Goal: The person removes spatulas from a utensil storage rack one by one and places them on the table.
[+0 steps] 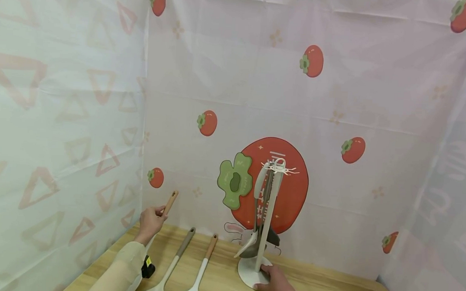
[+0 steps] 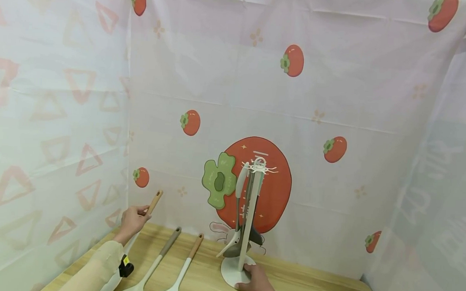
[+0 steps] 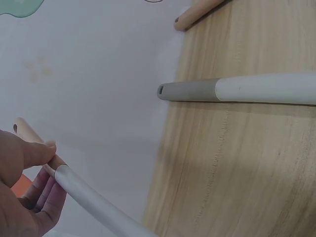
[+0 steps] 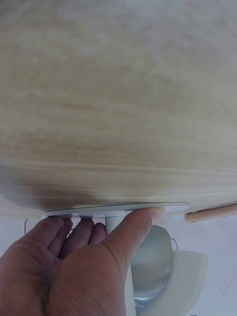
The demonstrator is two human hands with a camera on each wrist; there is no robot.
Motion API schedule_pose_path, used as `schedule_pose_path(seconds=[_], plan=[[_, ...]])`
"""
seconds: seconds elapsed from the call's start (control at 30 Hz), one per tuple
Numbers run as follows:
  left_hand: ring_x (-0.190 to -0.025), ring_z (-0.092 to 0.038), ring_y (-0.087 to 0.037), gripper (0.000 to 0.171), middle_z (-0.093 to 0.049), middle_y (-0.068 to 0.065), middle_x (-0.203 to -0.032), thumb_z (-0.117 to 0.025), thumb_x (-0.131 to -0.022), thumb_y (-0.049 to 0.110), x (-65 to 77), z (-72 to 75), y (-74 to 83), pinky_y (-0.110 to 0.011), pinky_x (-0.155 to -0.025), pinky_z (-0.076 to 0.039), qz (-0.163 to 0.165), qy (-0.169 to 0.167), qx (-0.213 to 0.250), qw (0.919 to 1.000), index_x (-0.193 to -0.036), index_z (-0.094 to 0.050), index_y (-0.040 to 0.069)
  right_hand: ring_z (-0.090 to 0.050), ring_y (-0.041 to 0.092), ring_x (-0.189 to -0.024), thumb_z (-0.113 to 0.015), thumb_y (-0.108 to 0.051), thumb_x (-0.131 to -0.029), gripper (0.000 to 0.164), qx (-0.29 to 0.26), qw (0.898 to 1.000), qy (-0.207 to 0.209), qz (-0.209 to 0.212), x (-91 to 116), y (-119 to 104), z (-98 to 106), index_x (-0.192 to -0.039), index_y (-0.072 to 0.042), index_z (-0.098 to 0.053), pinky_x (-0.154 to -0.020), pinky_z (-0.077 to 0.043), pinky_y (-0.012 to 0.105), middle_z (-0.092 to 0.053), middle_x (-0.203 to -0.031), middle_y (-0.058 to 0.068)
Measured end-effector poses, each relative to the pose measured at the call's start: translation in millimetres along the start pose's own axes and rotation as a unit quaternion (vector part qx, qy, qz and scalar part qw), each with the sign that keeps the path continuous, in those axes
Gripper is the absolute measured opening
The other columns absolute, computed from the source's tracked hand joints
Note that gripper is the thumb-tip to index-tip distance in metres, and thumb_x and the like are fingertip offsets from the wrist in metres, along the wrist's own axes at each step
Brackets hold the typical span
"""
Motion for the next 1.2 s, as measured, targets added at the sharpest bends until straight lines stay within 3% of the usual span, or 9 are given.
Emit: schedule_pose_path(seconds=[0.57, 0.73, 0.93, 1.2], plan=[[-0.07, -0.072, -0.034, 0.031, -0.074, -0.024, -0.082, -0.078, -0.082, -0.003, 6.1, -4.9, -15.5, -0.044, -0.063, -0.055, -0.004, -0.001, 0.007, 1.0, -0.111, -0.073, -0.012, -0.06, 0.034, -0.11, -0.085, -0.03, -0.082, 0.067, 0.004, 1.0, 0.003, -0.007, -2, 3, -1, -0.132, 0.008, -0.062, -0.095, -0.046, 0.063, -0.066, -0.127, 0.023], [-0.066, -0.07, -0.029, 0.031, -0.074, -0.023, -0.081, -0.077, -0.079, -0.006, 6.4, -7.6, -18.3, -0.042, -0.063, -0.055, 0.001, -0.013, 0.004, 0.9999, -0.109, -0.073, -0.012, -0.06, 0.035, -0.111, -0.085, -0.03, -0.082, 0.067, -0.002, 1.0, 0.003, -0.005, -1, 2, 0, -0.132, 0.008, -0.062, -0.095, -0.045, 0.065, -0.066, -0.126, 0.024], [-0.062, -0.068, -0.023, 0.034, -0.074, -0.024, -0.083, -0.072, -0.079, -0.007, 7.9, -11.8, -23.1, -0.034, -0.055, -0.052, 0.029, -0.047, 0.014, 0.9984, -0.112, -0.071, -0.013, -0.059, 0.035, -0.112, -0.085, -0.029, -0.083, 0.066, -0.007, 1.0, 0.002, -0.005, -1, 1, 0, -0.133, 0.008, -0.062, -0.096, -0.045, 0.065, -0.066, -0.128, 0.023], [-0.066, -0.07, -0.028, 0.036, -0.074, -0.027, -0.085, -0.072, -0.073, -0.008, 9.8, -13.6, -31.3, -0.042, -0.06, -0.056, 0.026, -0.057, 0.009, 0.998, -0.108, -0.072, -0.014, -0.06, 0.036, -0.113, -0.085, -0.03, -0.083, 0.068, -0.003, 1.0, 0.005, 0.002, 0, 1, 0, -0.133, 0.009, -0.061, -0.095, -0.046, 0.064, -0.066, -0.128, 0.024]])
Point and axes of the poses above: each hand's wrist, its own x-axis away from the middle knuckle, its own z-axis out of the back of the hand, y = z × x, the point moved 4 cm from there along -x, towards the middle knuckle
